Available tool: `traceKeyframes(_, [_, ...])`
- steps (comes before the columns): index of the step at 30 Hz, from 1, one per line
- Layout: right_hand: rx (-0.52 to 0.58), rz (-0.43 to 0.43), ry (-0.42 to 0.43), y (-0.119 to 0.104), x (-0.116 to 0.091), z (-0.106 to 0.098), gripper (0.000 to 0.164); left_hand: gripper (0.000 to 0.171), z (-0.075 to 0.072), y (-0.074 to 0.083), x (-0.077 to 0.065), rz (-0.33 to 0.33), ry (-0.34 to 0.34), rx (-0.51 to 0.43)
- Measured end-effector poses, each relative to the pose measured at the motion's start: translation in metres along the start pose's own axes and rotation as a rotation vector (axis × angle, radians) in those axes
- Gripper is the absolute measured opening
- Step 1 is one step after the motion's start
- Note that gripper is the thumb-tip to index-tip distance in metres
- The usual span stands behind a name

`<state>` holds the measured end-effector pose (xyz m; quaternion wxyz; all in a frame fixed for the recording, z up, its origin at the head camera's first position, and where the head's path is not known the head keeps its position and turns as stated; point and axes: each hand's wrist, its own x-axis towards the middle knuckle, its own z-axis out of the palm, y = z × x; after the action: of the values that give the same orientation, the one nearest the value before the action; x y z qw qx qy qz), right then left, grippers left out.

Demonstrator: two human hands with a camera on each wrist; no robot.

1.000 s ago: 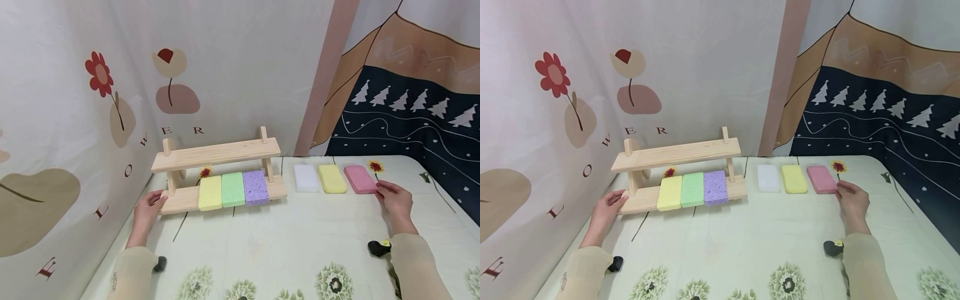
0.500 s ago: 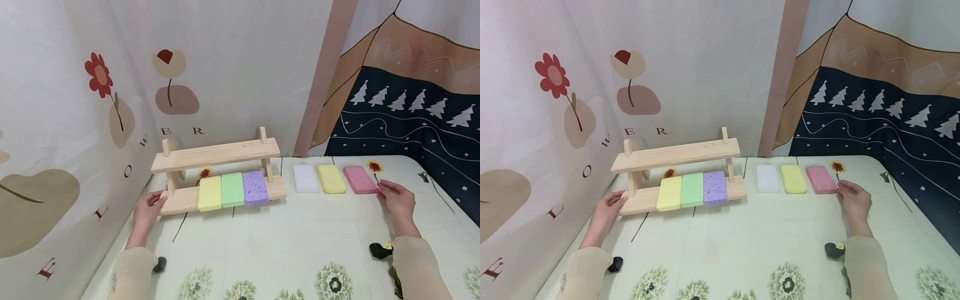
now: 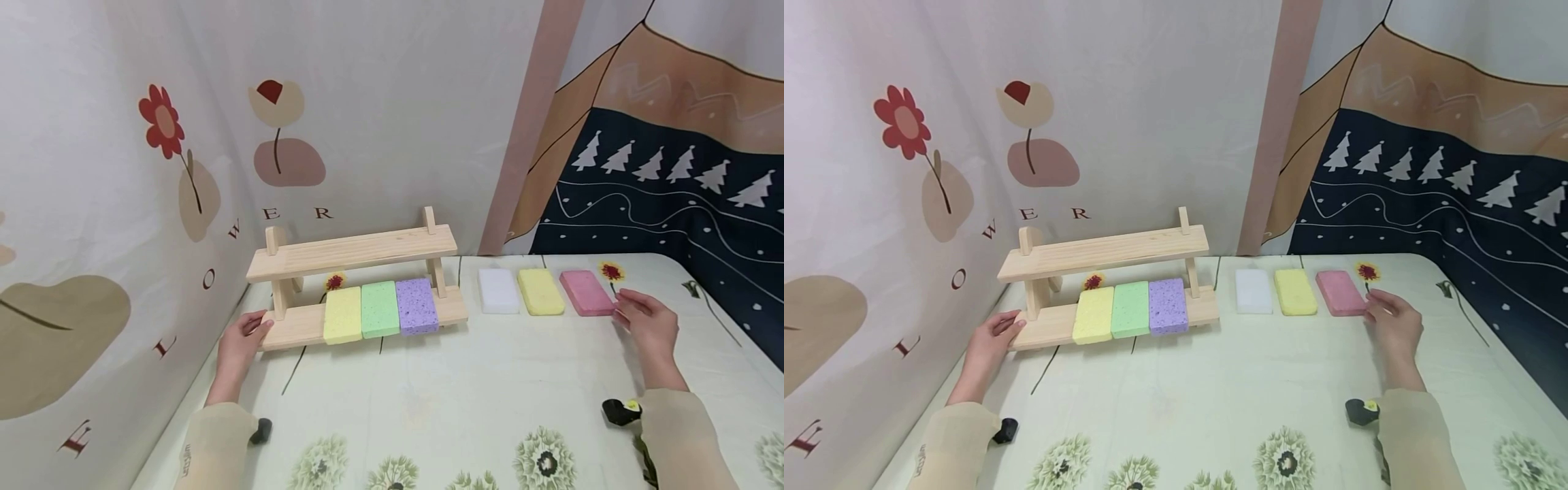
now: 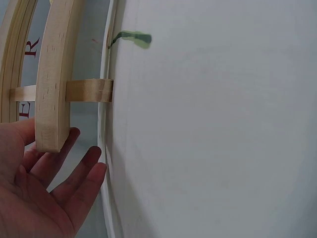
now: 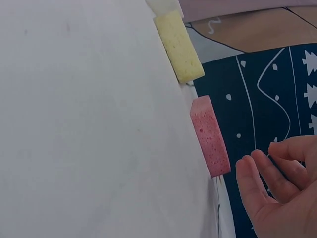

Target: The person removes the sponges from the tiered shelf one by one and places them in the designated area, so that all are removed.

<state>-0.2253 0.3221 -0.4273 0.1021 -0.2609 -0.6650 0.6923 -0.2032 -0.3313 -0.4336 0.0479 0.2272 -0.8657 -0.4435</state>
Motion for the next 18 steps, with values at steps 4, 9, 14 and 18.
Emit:
traceKeyframes(4, [-0.032,-0.021,-0.003,-0.001,-0.003,0.004,0.040,0.050,0.000,0.001,-0.001,-0.001,-0.002,-0.006])
traceKeyframes(9, [-0.021,-0.051,-0.005,-0.001,-0.005,0.010,0.033,0.051,-0.001,0.001,-0.001,0.001,-0.005,-0.006])
traceKeyframes(14, [-0.020,-0.078,-0.050,0.008,0.004,0.013,0.031,0.050,-0.001,0.000,-0.001,0.006,-0.004,-0.003])
traceKeyframes(18, [-0.073,-0.124,-0.081,0.007,-0.004,0.018,0.031,0.050,-0.001,0.001,-0.001,0.006,-0.006,-0.001])
